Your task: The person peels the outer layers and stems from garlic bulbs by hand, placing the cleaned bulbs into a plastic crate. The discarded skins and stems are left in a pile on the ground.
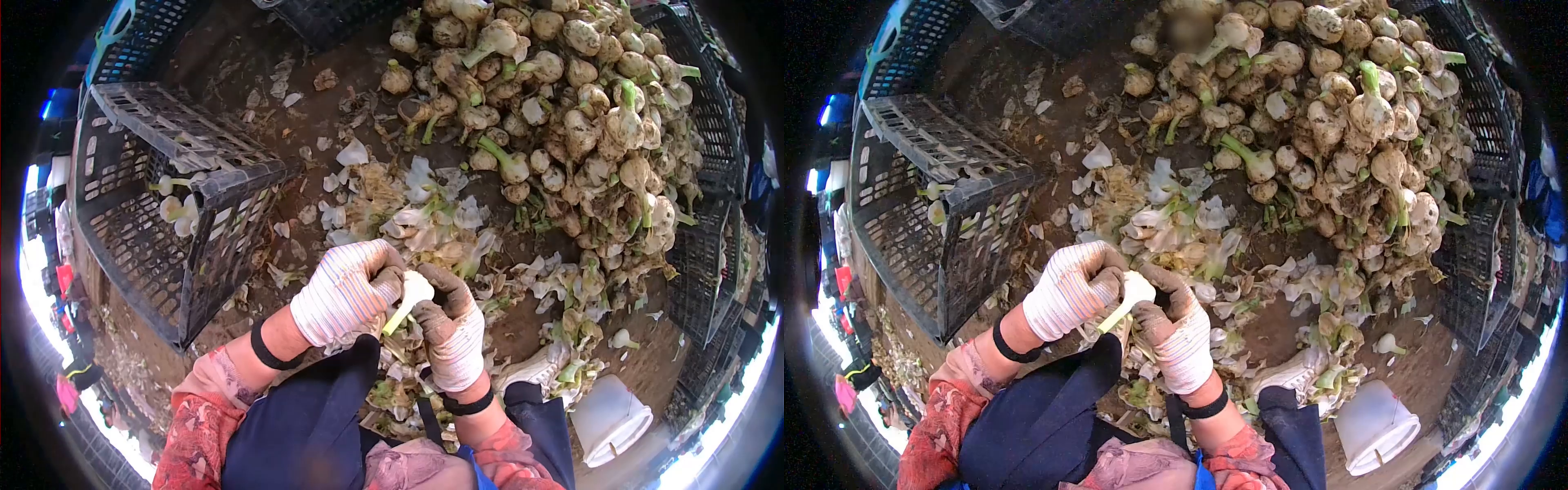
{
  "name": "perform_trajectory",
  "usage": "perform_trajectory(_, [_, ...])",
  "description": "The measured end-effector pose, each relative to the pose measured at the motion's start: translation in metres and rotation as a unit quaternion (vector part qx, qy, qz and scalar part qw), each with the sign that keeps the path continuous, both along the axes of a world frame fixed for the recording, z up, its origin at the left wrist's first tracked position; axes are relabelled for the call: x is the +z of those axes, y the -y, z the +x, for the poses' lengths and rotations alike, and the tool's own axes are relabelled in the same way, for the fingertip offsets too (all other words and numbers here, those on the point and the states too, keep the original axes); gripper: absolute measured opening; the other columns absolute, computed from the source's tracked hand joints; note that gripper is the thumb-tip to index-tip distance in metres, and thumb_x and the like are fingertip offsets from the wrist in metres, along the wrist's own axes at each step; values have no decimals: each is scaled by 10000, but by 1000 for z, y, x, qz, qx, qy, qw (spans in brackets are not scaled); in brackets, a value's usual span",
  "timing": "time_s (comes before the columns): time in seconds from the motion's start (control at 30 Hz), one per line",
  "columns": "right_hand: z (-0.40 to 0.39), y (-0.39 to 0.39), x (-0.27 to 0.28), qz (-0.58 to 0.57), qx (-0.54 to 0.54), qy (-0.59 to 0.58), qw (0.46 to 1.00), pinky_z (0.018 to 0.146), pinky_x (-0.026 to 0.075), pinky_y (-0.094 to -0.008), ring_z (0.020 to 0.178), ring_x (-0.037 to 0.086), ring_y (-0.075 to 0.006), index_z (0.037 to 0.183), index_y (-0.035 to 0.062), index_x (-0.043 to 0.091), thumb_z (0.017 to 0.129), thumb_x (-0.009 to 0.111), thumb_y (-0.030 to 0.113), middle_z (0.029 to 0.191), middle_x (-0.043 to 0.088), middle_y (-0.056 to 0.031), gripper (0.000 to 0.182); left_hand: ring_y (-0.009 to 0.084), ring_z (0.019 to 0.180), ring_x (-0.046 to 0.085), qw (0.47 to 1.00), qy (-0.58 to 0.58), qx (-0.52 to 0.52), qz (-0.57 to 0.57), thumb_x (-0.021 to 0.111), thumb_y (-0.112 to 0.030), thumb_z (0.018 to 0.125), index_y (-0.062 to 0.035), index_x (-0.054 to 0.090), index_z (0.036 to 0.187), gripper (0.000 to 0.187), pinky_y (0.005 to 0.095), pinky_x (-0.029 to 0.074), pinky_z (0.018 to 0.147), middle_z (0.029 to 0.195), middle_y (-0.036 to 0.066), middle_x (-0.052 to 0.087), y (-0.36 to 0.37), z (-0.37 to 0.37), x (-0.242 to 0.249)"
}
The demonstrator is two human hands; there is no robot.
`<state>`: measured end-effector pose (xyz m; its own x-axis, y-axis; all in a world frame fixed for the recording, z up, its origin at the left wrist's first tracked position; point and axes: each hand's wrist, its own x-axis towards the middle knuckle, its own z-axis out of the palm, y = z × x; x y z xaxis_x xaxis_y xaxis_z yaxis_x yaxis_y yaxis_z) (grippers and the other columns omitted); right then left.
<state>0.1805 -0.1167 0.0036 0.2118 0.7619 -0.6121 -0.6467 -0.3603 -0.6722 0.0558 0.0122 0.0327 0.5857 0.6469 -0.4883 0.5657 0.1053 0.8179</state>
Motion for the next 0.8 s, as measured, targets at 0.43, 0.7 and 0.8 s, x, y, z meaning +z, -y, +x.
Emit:
perform_trajectory(0.43, [18, -29, 12, -57, 116, -117, 985, 577, 459, -236, 655, 529, -89, 1506, 58, 404, 837, 529, 12, 1238, 623, -124, 683, 213, 671, 659, 978, -53, 60, 191, 584, -46, 860, 2, 648, 880, 83, 345, 540, 641, 743, 126, 668, -7, -14, -51])
perform_trajectory(0.7, [27, -19, 7, 14, -45, -305, 951, 549, 458, -259, 684, 564, -120, 1567, 211, 329, 747, 527, -69, 1430, 519, -141, 888, 91, 704, 622, 983, 2, 160, -92, 566, -135, 937, -11, 682, 889, 176, 246, 505, 628, 859, 34, 686, -10, -20, -18])
perform_trajectory(0.8, [21, -15, 5, 52, -29, -236, 970, 650, 514, -278, 783, 596, -138, 1582, 240, 300, 756, 511, -82, 1456, 494, -136, 911, 222, 757, 682, 997, 73, -1, 26, 716, -158, 842, -26, 720, 1002, 207, 333, 541, 692, 846, 110, 696, 3, -12, -10])
